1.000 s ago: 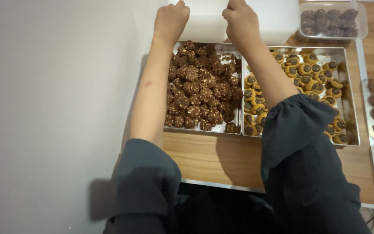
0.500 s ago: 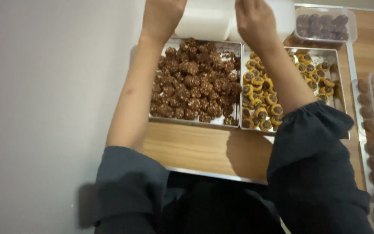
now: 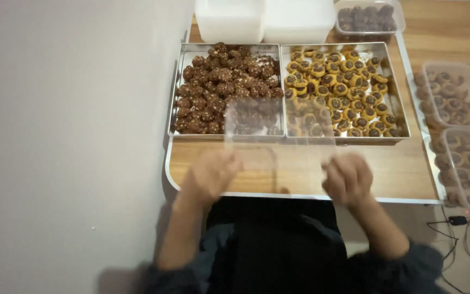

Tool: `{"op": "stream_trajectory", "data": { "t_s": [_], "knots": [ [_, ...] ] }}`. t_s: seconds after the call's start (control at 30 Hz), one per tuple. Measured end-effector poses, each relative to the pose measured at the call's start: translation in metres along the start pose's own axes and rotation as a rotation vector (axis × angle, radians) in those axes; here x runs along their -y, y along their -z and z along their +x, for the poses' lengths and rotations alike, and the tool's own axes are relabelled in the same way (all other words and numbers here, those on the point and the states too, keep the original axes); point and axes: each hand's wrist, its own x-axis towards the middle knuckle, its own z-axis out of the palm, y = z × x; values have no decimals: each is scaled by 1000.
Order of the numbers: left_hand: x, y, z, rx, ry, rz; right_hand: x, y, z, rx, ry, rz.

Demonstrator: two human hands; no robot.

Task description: Packing small baked goods from metal trays into plastic containers and preparing plastic liners for packaging.

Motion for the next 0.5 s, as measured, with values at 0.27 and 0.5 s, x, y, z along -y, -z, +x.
{"op": "stream_trajectory", "data": {
  "t_s": [0.27,0.5],
  "knots": [
    [-76,8,-65,323,657,-425,77,56,-70,-39,-267,87],
    [-82,-31,-96,457,584,-284,75,52,-66,87,-264,107]
  ]
}}
